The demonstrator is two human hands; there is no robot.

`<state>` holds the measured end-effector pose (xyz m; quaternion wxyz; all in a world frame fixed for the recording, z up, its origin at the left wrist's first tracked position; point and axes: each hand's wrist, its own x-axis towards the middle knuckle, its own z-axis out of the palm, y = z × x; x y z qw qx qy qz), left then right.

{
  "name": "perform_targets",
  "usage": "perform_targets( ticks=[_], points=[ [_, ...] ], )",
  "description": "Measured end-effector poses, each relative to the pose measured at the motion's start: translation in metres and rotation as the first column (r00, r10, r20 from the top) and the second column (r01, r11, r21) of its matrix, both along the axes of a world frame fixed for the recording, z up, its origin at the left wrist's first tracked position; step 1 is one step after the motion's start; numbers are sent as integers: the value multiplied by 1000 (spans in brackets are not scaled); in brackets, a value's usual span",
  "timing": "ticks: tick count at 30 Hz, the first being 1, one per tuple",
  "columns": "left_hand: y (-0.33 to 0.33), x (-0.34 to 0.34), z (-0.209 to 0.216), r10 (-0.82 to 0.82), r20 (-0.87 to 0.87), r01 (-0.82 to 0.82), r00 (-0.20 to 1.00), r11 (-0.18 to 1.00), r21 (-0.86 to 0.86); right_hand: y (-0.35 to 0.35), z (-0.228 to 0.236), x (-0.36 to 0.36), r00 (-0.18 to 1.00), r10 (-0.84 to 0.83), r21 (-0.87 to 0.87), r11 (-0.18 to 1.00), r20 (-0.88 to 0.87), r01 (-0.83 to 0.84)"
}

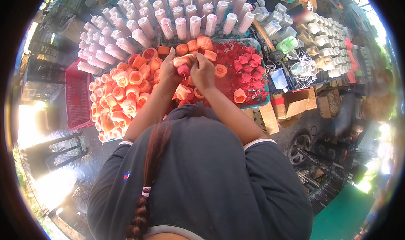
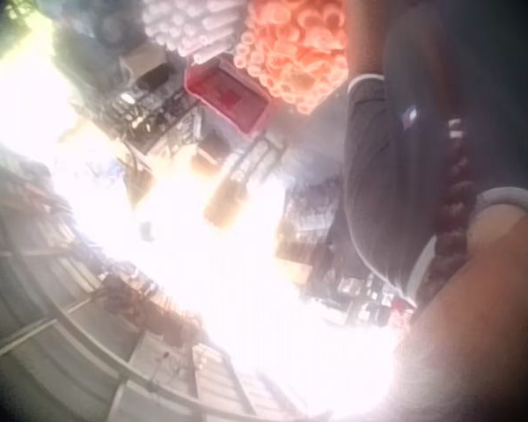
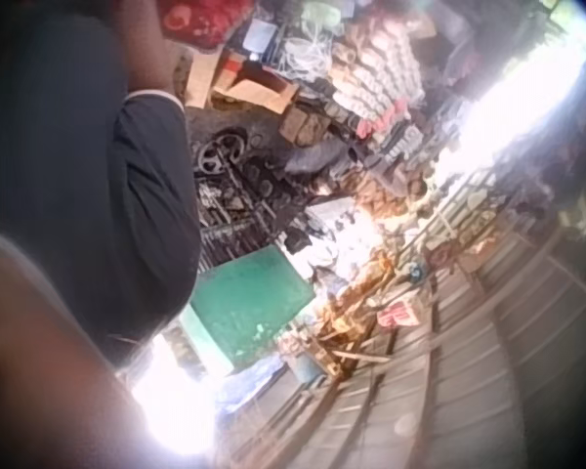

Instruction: The person repeatedly picks up small red candle pieces and inserts wicks into them by hand. They place the assembled candles into a tray filled with similar items. The process is repetitive and focused on manual assembly.

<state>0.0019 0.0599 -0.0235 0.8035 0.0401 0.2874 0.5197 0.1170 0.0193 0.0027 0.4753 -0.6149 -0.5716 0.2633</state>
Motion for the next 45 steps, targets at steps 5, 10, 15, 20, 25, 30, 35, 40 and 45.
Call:
perform_targets(
  ticks=[5, 10, 15, 20, 25, 30, 35, 40, 45],
  points=[
    [-10, 4, -4, -152, 276, 169, 949, 985, -40, 10, -25, 13, 989, 83, -5, 996, -121, -84],
    [-19, 10, -27, -254, 236, 270, 938, 962, -38, 9, -53, 30, 903, 283, -29, 951, -322, -308],
    [-29, -15, -19, -314, -141, 338, 939, 919, 204, -1, -73, 19, 838, 76, -394, 858, -540, -331],
    [-31, -11, 2, -169, -720, 517, 673, 804, 295, -22, -44, 27, 523, -194, -529, 571, -830, -627],
    [-34, -5, 12, 14, -862, 593, 506, 720, 360, -40, -44, 24, 25, -71, -62, 575, -997, -816],
    [-38, 17, 15, -160, -790, 588, 591, 756, 287, -48, -48, 8, -154, -262, -93, 734, -953, -673],
    [-26, 25, 20, -163, -917, 705, 363, 692, 156, -52, -51, 5, 19, -294, -229, 702, -956, -675],
    [-28, 27, 20, -172, -893, 687, 416, 703, 185, -60, -40, 18, 523, -83, -412, 725, -848, -552],
    [3, -5, -9, -636, -593, 704, 494, 693, -158, -51, -47, 9, 314, -194, -360, 658, -930, -661]
  ],
)
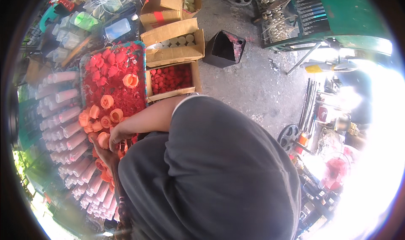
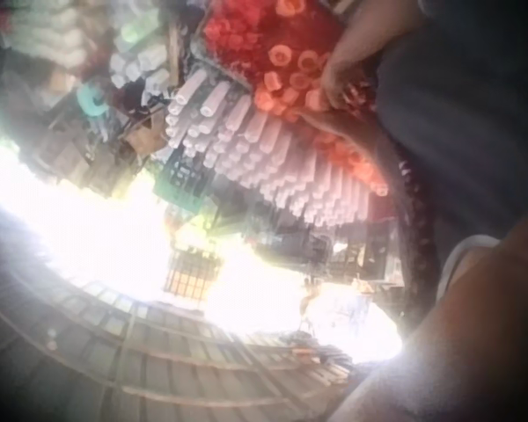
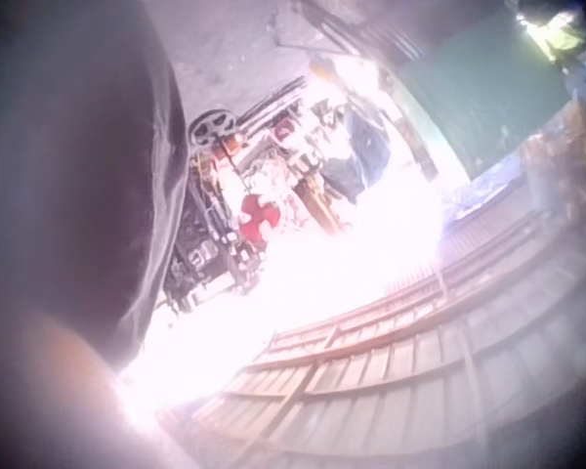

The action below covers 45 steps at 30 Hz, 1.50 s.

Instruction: The person repeatedly picks up small red candle pieces and inserts wicks into them by hand. They place the assembled candles into a tray filled with similar items. The process is repetitive and focused on manual assembly.

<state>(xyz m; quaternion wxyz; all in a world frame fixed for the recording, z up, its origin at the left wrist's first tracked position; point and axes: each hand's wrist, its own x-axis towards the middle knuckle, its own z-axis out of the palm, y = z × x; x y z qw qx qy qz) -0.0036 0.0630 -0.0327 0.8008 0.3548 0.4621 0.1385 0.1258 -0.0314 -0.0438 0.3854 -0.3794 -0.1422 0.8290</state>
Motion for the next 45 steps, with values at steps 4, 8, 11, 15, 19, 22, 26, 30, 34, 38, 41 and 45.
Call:
perform_targets(
  ticks=[4, 8, 11, 15, 19, 22, 26, 30, 34, 38, 41, 45],
  points=[
    [-6, -11, -22, -24, 2, 17, 1000, 772, 635, 7, 8, -2, 941, -65, 45, 998, 333, 53],
    [-17, -11, -7, -73, -103, 126, 992, 645, 753, 14, 3, -6, 930, -119, -28, 990, 347, 137],
    [-25, -12, 3, 50, -187, 77, 981, 786, 613, 16, 6, -15, 929, -43, -36, 998, 369, 61],
    [-36, 15, 18, 130, -284, 247, 950, 244, 938, 10, 1, -3, 884, 49, 11, 998, 465, -61],
    [-20, 15, 8, 291, -82, -113, 953, 594, 796, 10, 38, 11, 568, 124, 62, 953, 814, -297],
    [-13, 25, 8, 564, 193, -586, 803, 690, 424, 16, 4, -7, 367, -231, 355, 879, 901, -318],
    [8, 21, 11, 720, 55, -712, 691, 692, -118, 22, 17, -6, 337, -227, 348, 864, 914, -363],
    [16, 12, 4, 769, 51, -709, 638, 612, -351, 25, 26, -5, 529, -9, 223, 914, 848, -341],
    [25, 7, -8, 803, 171, -715, 571, 589, -376, 27, 58, -6, 858, 142, -36, 989, 493, -143],
    [56, -19, -23, 874, 188, -854, 448, 480, -200, 21, 63, 16, 938, 300, -246, 936, 177, -253],
    [62, -38, 27, 915, 241, -943, 324, 332, 8, 7, 62, 42, 885, 354, -227, 929, 303, -293],
    [72, -44, 15, 790, 51, -650, 611, 464, 602, 18, 11, 121, 180, 77, -26, 962, 981, -271]
  ],
)
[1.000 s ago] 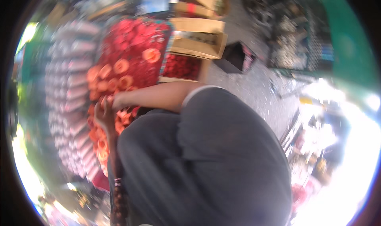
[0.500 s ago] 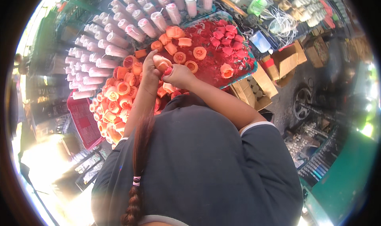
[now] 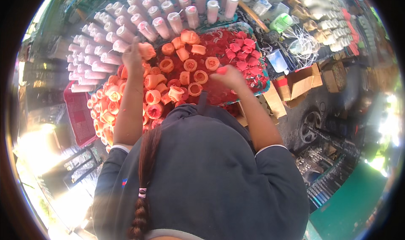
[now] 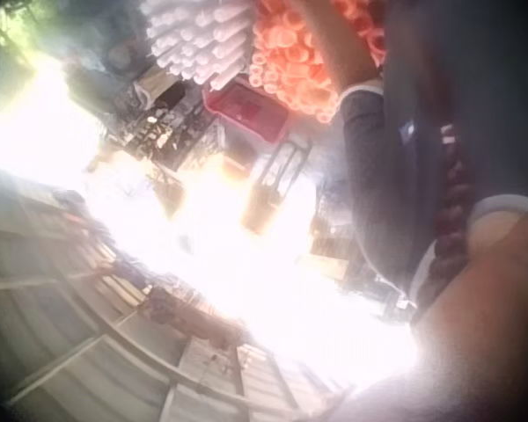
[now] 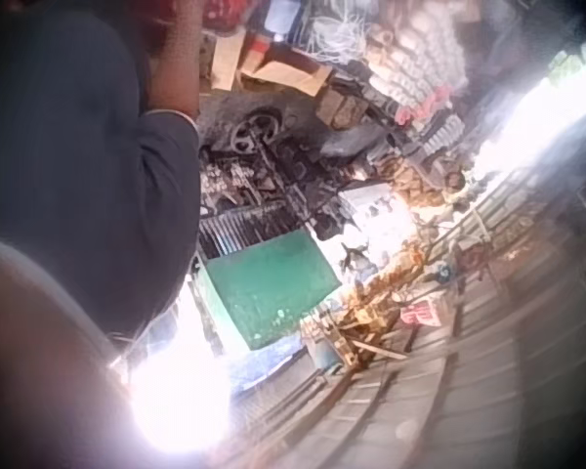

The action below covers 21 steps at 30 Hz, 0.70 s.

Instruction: The person repeatedly picks up small red candle pieces and inserts wicks into them by hand. They place the assembled candles into a tray filled with similar items. The process is repetitive and focused on manual assembly.

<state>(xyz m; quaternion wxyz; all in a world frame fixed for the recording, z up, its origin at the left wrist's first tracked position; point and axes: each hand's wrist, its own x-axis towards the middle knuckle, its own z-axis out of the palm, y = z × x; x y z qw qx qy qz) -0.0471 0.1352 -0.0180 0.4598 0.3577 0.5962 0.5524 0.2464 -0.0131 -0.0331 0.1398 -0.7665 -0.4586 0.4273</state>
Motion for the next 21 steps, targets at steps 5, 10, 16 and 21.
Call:
perform_targets(
  ticks=[5, 10, 16, 21],
  points=[
    [-30, 29, 1, -270, -489, 283, 829, 958, -50, 23, -49, 83, 826, 29, 81, 993, 563, -90],
    [-48, 32, -37, -247, -912, 503, 328, 862, -52, 28, -25, 53, 649, -112, 404, 857, 752, -320],
    [-48, 23, -36, -365, -720, 480, 591, 876, -50, 32, -18, -51, 666, 683, 476, 497, 301, -725],
    [-59, 10, -15, -369, -623, 474, 690, 880, 3, 32, -23, -107, 422, 698, 327, 276, 579, -904]
  ],
)
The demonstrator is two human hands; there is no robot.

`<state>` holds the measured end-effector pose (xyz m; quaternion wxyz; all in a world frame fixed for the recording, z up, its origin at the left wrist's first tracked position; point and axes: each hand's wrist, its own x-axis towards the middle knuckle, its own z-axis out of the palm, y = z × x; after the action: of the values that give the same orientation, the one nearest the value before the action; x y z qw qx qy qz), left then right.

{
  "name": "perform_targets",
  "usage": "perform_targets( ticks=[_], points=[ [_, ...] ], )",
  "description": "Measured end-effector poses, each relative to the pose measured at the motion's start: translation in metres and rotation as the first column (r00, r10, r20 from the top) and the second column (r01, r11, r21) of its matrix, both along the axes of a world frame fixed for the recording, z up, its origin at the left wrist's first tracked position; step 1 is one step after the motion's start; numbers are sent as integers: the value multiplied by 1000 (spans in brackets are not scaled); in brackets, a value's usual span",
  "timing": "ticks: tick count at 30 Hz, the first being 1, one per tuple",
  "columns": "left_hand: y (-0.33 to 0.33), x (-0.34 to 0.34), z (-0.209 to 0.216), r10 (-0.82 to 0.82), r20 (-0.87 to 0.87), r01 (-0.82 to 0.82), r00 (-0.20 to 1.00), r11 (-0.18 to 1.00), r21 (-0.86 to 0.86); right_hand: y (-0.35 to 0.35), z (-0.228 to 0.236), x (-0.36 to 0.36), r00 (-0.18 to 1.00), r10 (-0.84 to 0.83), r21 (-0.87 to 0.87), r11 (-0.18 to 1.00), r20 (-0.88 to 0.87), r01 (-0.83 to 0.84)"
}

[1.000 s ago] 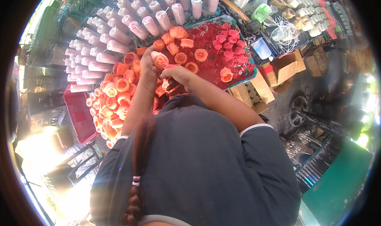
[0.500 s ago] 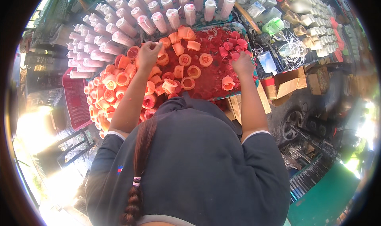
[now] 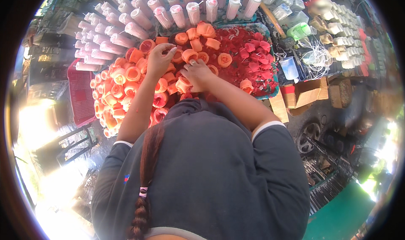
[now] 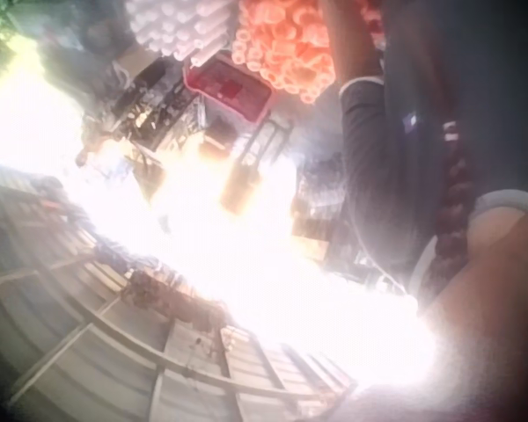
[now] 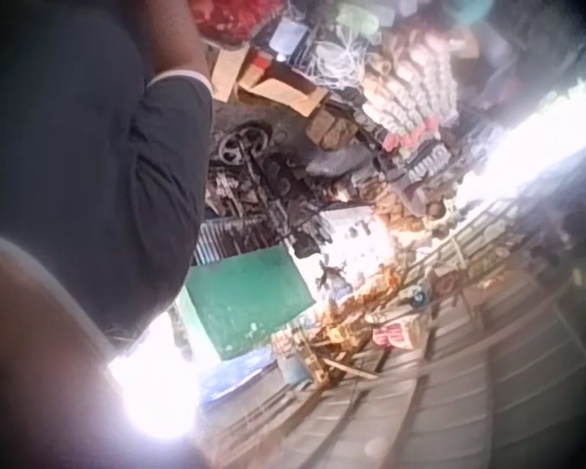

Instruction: The person repeatedly picks up small red candle pieces and inserts wicks into them by hand. They place the assembled candles into a tray filled with similar items. The process is repetitive and focused on manual assembly.

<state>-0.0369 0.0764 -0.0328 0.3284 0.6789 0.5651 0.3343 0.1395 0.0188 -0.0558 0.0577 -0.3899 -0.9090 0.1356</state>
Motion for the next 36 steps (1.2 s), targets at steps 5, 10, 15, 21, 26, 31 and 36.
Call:
perform_targets(
  ticks=[5, 10, 15, 21, 26, 31, 36],
  points=[
    [-29, -14, 21, 146, 109, -136, 983, 986, -95, 5, 5, -24, 995, 102, -18, 995, -11, -102],
    [-48, -37, 25, 264, 184, -242, 947, 961, -134, 15, 13, -9, 933, -166, -344, 938, -319, 49],
    [-60, -54, 19, 351, 228, -324, 908, 935, -146, 33, 37, -14, 962, -178, 282, 931, -206, 233],
    [-62, -65, 32, 392, 208, -366, 896, 918, -152, 7, -7, -57, 918, -74, -76, 991, 390, 112],
    [-64, -80, 37, 415, 321, -376, 851, 909, -179, 26, 7, -71, 834, 35, -234, 966, 551, 114],
    [-70, -83, 31, 413, 365, -360, 834, 910, -208, 34, 1, -53, 892, 177, -252, 965, 416, -74],
    [-83, -62, 29, 370, 458, -236, 808, 916, -324, 12, 3, -26, 997, -19, -135, 990, 75, 29]
  ],
)
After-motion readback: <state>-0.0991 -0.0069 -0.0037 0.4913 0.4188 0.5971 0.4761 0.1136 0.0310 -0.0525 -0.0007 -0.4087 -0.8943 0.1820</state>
